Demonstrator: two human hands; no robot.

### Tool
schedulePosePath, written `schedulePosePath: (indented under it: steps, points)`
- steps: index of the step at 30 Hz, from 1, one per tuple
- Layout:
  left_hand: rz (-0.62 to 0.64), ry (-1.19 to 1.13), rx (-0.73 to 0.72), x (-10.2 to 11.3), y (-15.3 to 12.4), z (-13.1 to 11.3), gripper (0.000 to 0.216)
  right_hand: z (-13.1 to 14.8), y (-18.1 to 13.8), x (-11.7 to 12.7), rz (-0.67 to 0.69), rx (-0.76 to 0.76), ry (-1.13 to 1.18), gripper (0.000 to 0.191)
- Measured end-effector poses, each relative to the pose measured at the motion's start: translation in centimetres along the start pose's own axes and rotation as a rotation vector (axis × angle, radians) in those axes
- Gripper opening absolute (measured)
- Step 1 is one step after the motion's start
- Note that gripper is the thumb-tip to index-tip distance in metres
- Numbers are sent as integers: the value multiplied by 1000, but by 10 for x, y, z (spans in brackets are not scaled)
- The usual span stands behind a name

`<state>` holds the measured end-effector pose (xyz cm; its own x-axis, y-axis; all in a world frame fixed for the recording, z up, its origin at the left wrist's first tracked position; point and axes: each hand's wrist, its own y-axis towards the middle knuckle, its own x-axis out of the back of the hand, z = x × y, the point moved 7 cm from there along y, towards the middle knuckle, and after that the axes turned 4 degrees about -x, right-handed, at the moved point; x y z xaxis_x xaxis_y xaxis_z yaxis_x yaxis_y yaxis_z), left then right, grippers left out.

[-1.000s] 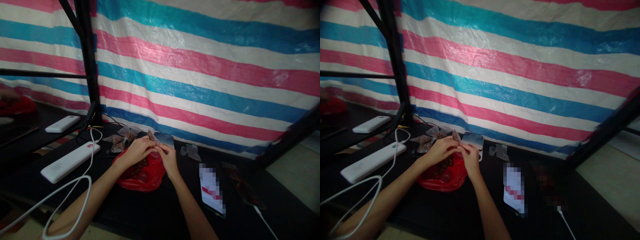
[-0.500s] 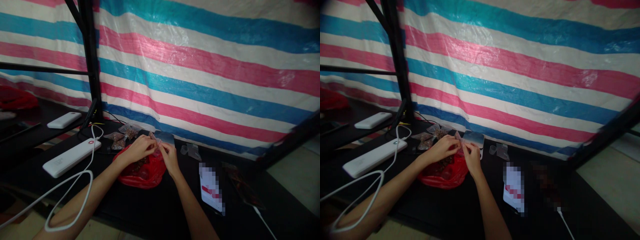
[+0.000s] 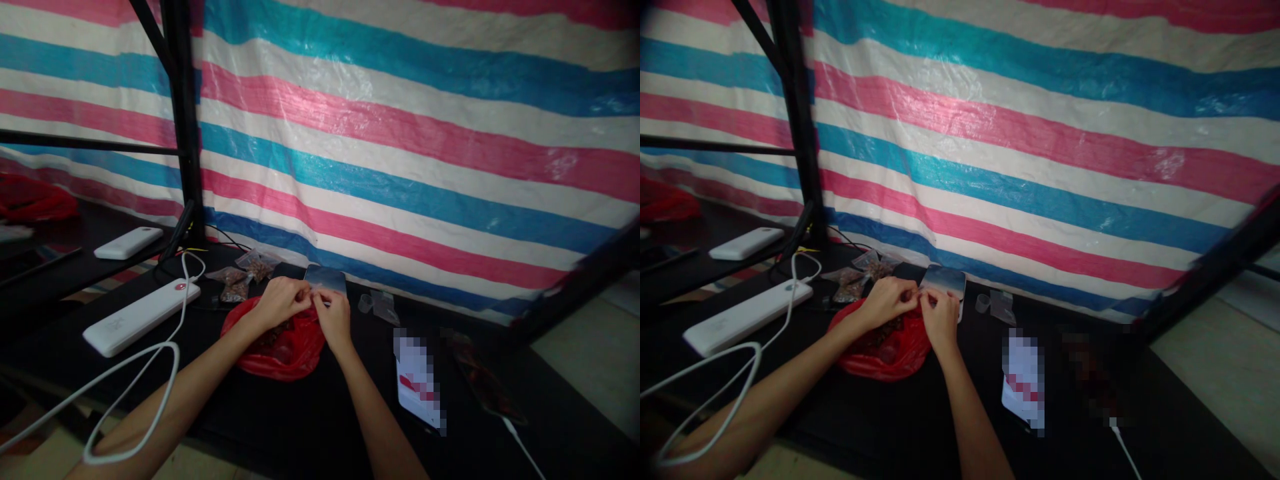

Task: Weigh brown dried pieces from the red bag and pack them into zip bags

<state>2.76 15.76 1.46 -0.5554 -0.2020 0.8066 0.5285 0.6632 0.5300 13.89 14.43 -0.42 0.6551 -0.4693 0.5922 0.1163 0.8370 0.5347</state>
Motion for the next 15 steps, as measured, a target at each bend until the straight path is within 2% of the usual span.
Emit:
schedulePosePath:
  steps: [3, 8, 15]
  points:
    - [15, 22, 31, -2, 0, 1, 13, -3, 1, 1, -26, 7, -40, 22]
    - [77, 52, -63, -10, -2, -2, 19, -1, 1, 2, -7, 69, -31, 23]
    - [-18, -104, -44, -3, -3, -5, 31, 10, -1, 14, -78, 114, 119, 25]
